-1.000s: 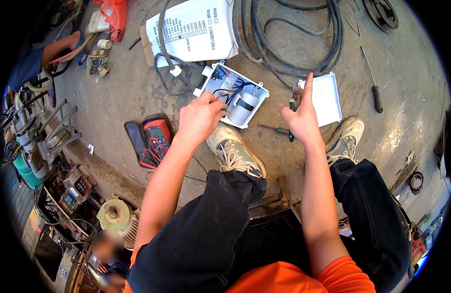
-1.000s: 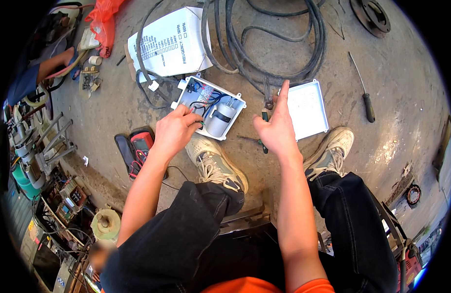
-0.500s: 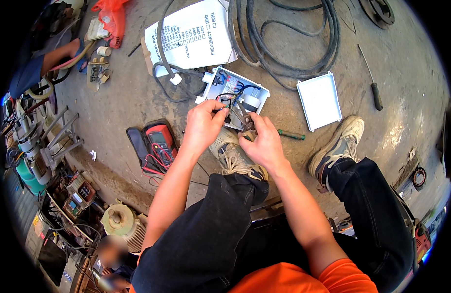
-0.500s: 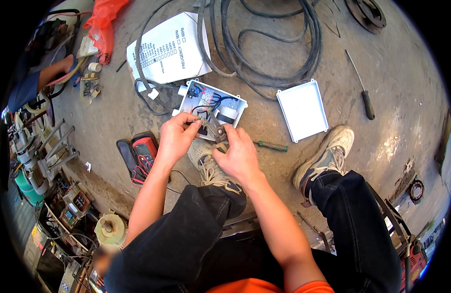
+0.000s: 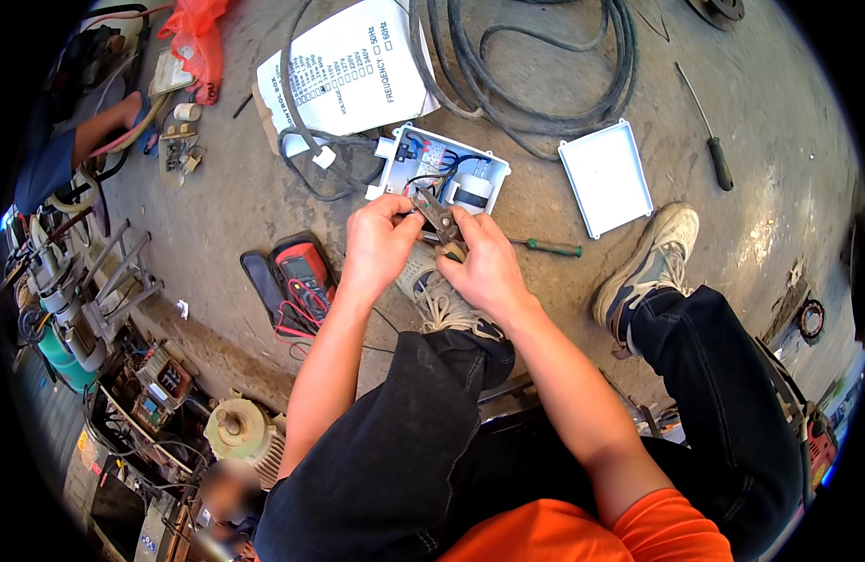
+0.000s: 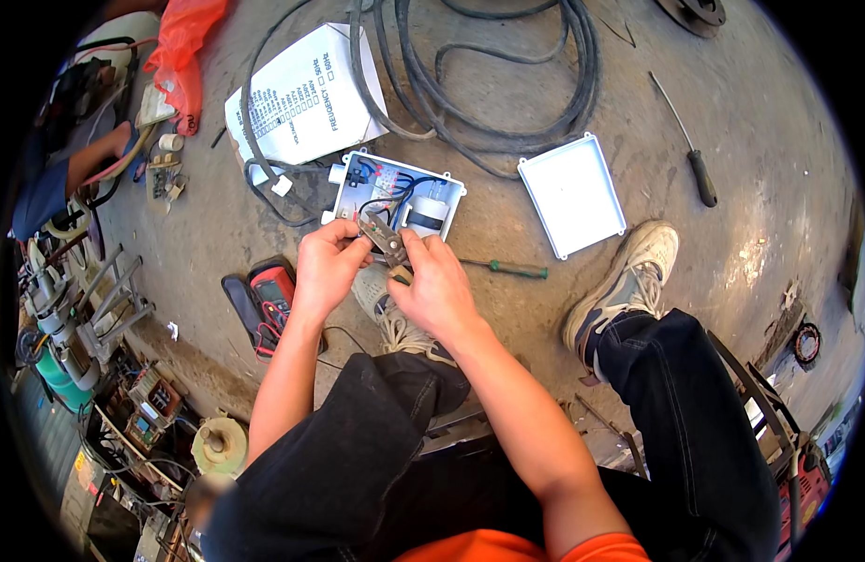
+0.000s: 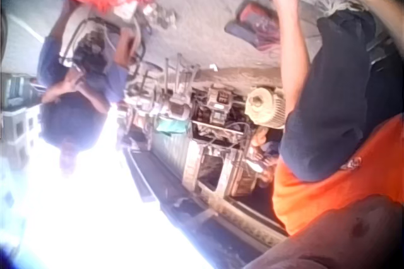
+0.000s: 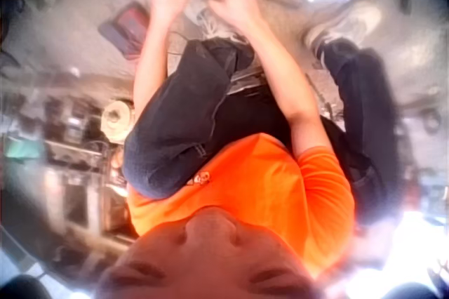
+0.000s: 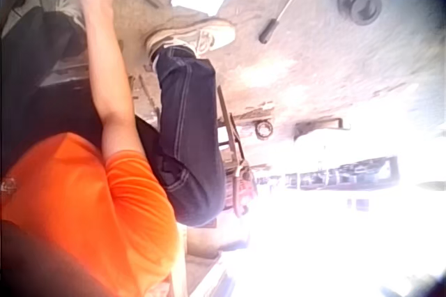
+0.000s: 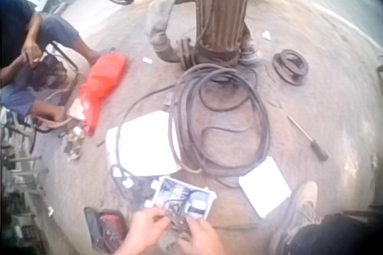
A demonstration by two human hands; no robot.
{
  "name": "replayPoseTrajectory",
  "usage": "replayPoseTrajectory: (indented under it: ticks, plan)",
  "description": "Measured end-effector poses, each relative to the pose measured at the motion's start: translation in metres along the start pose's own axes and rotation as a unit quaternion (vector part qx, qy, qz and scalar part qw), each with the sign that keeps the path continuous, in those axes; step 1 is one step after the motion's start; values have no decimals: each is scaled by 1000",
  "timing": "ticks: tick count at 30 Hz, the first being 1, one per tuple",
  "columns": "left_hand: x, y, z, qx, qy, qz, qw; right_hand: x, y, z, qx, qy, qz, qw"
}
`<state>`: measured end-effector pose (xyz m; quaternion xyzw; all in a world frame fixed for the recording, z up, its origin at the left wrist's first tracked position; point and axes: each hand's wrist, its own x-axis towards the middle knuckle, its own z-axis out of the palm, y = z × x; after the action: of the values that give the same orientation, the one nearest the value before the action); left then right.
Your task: The person sits on a stool and works on an open white electrical box placed on the floor. They use pliers to strip and cut wires, a screwdriver to tighten connections inside the box, and a multimeter to test the circuit.
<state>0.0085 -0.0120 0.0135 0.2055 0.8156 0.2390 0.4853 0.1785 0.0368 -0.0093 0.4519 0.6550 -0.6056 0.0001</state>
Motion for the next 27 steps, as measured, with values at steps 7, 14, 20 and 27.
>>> replayPoseTrajectory:
  ticks: [7, 14, 20, 27]
  plan:
    - [1, -1, -1, 18, -4, -1, 1000, 1, 6, 1, -13, 7, -21, 1000]
    - [1, -1, -2, 27, -6, 6, 1000, 1, 6, 0, -17, -1, -14, 1000]
    - [1, -1, -3, 47, -4, 19, 999, 1, 5, -1, -34, 2, -19, 999]
    - [1, -5, -2, 38, 3, 33, 999, 2, 3, -2, -37, -4, -8, 999]
